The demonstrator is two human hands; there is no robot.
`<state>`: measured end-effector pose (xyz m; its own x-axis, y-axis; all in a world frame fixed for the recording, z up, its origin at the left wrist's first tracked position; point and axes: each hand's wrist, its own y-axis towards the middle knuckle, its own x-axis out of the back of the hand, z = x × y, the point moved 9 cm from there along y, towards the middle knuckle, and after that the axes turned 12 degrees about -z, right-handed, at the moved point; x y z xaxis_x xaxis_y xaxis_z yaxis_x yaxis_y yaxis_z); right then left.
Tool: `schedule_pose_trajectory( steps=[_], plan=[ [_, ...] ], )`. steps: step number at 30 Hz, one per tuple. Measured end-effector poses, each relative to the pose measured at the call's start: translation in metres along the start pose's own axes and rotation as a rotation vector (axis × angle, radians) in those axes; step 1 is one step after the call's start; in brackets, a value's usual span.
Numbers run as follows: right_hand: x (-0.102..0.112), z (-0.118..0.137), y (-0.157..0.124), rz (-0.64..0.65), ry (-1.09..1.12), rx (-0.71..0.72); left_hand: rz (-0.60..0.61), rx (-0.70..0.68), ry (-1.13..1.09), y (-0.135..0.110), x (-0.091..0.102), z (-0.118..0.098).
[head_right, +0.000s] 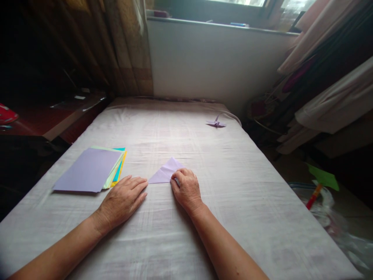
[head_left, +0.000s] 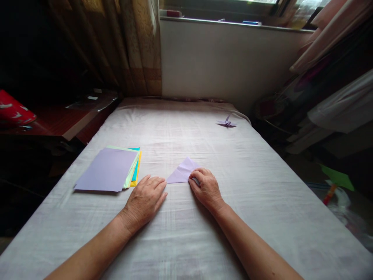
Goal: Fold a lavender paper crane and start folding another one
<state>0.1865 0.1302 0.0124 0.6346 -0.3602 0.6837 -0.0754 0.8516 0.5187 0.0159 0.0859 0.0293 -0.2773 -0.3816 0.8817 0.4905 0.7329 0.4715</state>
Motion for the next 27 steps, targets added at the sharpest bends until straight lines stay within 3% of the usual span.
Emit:
schedule_pose_trajectory(
  steps=[6,10,15,27],
  plan=[
    [-0.001,-0.001,0.0,-0.019,0.009,0.01,-0.031,0.016,0.053,0.022,0.001,-0.017],
    [-0.001,-0.002,0.0,-0.024,0.015,0.016,-0.005,0.002,-0.029,0.016,-0.018,-0.034],
    [-0.002,0.004,0.0,-0.013,-0.09,0.075,-0.013,0.044,-0.061,0.008,-0.031,-0.033],
    [0.0,0.046,-0.013,0.089,-0.192,0.334,-0.056,0.092,-0.074,0.011,-0.029,-0.029]
  ],
)
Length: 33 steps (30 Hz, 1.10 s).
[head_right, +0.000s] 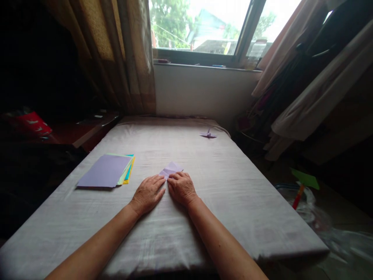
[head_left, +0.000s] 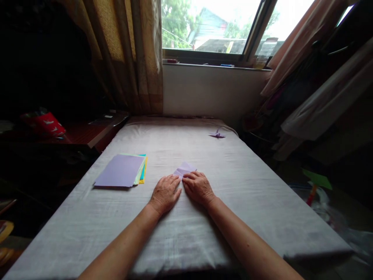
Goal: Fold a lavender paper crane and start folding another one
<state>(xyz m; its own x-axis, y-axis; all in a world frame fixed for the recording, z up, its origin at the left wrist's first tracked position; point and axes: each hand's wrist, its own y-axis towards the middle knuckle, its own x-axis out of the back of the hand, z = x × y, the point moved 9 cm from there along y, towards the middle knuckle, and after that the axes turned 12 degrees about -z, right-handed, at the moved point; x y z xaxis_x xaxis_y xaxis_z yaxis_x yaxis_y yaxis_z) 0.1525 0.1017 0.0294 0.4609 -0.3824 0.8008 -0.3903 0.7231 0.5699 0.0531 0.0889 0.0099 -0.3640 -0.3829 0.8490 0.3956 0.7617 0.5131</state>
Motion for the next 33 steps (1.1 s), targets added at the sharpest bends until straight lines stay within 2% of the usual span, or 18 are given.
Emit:
schedule_pose_trajectory(
  steps=[10,14,21,33],
  plan=[
    [0.002,-0.004,-0.01,0.024,-0.101,-0.055,0.055,-0.007,0.032,0.011,0.004,-0.008],
    [-0.001,-0.006,-0.01,0.026,-0.108,-0.066,0.084,0.001,0.049,0.018,0.0,-0.009],
    [-0.004,-0.009,-0.012,0.033,-0.104,-0.085,0.139,0.049,0.026,0.016,-0.016,0.001],
    [0.001,-0.006,-0.01,0.027,-0.122,-0.08,0.182,0.164,0.004,0.012,-0.013,0.014]
  ],
)
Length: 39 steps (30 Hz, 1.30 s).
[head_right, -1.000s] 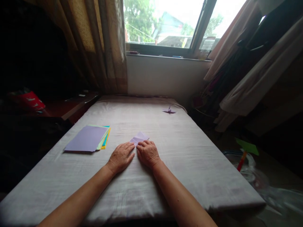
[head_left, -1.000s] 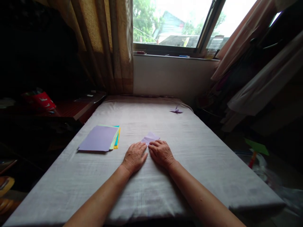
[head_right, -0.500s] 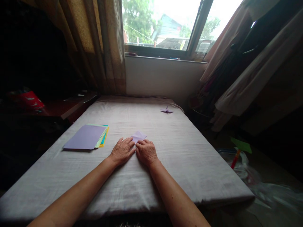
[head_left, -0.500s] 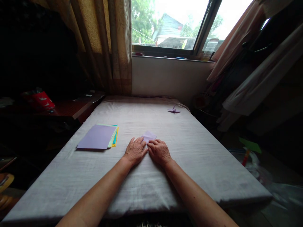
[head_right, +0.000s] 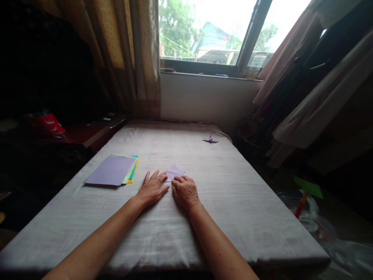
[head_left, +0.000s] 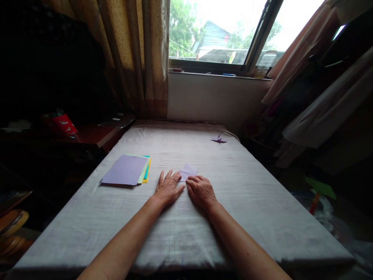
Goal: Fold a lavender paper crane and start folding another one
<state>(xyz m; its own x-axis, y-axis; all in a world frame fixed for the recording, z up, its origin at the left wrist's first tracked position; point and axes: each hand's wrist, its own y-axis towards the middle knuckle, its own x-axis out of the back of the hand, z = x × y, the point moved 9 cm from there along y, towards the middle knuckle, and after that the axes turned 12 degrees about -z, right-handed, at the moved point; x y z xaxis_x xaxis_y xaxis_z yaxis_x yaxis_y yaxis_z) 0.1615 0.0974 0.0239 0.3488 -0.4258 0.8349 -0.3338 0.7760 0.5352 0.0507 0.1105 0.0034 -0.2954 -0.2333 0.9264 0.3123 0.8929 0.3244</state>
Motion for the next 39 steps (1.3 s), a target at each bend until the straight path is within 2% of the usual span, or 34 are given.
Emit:
schedule_pose_trajectory(
  steps=[6,12,16,19,21,25,30,34,39],
  plan=[
    [0.0,0.0,0.0,0.008,-0.005,0.006,0.025,0.04,0.029,-0.001,0.008,0.015],
    [-0.001,-0.001,-0.001,0.026,0.011,-0.012,0.083,0.06,0.081,-0.015,0.016,0.032],
    [-0.002,-0.002,-0.001,0.032,0.014,-0.012,0.067,0.048,0.09,-0.019,0.017,0.017],
    [-0.002,-0.003,-0.001,0.016,0.017,-0.004,0.064,-0.065,0.045,-0.015,0.009,-0.008],
    [-0.001,-0.003,-0.001,-0.008,0.023,0.001,0.079,-0.124,0.015,-0.015,0.002,-0.016],
    [0.0,-0.003,-0.003,-0.028,0.046,0.017,0.078,-0.167,0.019,-0.022,-0.002,0.0],
    [0.004,-0.003,-0.002,-0.037,0.089,0.026,0.049,-0.264,0.033,-0.034,0.012,0.022],
    [0.006,-0.022,0.01,-0.037,0.175,-0.006,-0.027,-0.292,0.026,-0.019,0.03,0.017],
    [-0.001,-0.072,0.026,-0.093,0.2,-0.243,-0.094,-0.329,-0.012,0.018,0.038,-0.005]
  ],
)
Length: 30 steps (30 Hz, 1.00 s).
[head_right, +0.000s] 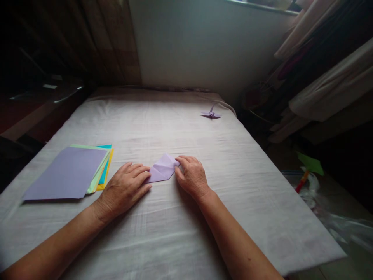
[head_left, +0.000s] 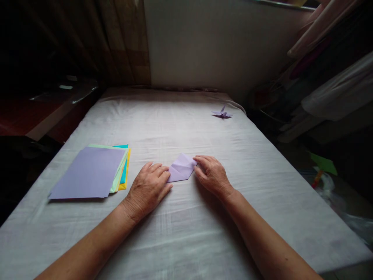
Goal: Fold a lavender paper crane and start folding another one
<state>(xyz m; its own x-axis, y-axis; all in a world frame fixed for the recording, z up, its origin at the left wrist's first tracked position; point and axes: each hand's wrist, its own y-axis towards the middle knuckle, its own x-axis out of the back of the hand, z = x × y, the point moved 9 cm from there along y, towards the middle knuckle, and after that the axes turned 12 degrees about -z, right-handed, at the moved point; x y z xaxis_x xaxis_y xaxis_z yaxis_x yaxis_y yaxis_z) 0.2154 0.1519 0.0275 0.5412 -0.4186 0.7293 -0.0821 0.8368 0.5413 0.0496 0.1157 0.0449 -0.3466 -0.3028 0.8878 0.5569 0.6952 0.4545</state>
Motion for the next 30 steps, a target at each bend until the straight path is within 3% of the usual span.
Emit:
schedule_pose_trajectory(
  steps=[6,15,26,30],
  plan=[
    [-0.006,-0.002,-0.004,0.017,0.088,0.027,-0.043,-0.002,-0.063,0.015,-0.012,0.001],
    [-0.007,0.003,-0.007,0.04,0.103,0.115,-0.189,-0.129,0.023,0.01,0.001,-0.005],
    [0.003,0.016,-0.007,-0.052,0.113,0.22,-0.253,0.0,-0.133,0.006,0.002,0.013],
    [0.013,0.018,-0.006,-0.075,0.286,0.079,-0.354,0.217,-0.295,0.0,0.012,0.036]
  ],
)
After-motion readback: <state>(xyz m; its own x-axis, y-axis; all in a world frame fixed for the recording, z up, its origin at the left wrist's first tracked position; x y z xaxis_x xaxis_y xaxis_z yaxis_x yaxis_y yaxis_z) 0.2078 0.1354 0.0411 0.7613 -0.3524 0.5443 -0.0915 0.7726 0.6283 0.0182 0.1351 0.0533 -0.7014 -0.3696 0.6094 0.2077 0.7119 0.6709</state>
